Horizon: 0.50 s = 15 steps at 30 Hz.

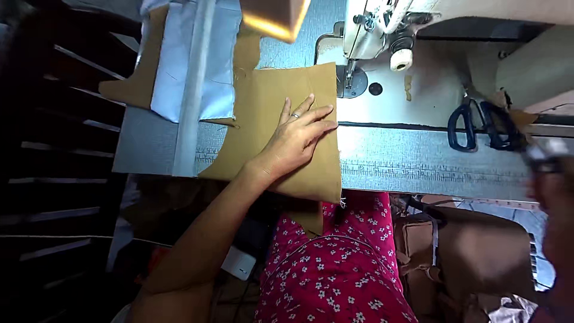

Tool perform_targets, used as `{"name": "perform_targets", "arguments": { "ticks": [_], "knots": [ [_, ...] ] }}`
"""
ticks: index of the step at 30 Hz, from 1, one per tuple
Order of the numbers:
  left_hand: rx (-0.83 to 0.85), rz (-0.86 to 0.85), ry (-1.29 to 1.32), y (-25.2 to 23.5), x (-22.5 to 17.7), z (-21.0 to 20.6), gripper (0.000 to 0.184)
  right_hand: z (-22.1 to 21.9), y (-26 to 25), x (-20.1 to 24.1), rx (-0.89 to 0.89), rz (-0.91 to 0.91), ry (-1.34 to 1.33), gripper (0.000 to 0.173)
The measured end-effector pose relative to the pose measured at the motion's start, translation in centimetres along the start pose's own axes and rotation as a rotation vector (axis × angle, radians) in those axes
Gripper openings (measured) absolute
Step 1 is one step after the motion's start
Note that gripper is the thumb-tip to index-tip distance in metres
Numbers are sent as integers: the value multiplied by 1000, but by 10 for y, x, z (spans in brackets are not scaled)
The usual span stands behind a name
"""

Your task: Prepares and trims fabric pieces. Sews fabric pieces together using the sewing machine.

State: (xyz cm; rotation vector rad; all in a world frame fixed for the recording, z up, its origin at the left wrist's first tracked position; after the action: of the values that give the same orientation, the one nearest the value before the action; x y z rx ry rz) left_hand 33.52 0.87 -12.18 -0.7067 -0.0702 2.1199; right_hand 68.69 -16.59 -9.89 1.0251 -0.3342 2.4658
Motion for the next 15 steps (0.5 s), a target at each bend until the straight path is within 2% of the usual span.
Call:
{"name": "perform_targets", "arguments": {
  "ticks": [2, 4, 8, 11, 15],
  "knots": [
    [-11, -33, 21, -1, 0, -2, 29, -36, 2, 36, 194, 174, -12, 40],
    [-34, -85, 16, -1, -3, -1, 25, -68, 4, 73, 323, 269, 31, 39],
    [-76, -147, -2, -1, -8, 2, 21, -120, -4, 123, 369, 475, 112, 32],
    [-81, -156, -16, 0, -12, 3, 21, -145, -18, 142, 448, 526, 155, 28],
    [-97, -174, -33, 2, -18, 6, 19, -161, -34, 159, 516, 503, 289, 28]
  ]
}}
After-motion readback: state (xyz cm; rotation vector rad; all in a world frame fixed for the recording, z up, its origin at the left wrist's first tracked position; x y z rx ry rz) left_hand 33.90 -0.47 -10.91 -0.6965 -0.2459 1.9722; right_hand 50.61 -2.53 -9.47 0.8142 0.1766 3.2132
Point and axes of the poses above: each hand's wrist, its own y-axis away from the middle knuckle, its own z-axis out of the back of the hand, x = y × z, the point moved 8 cm from there along -y, towards the middle knuckle, and after that the axes turned 5 degrees about -z, right-handed, at the moved point
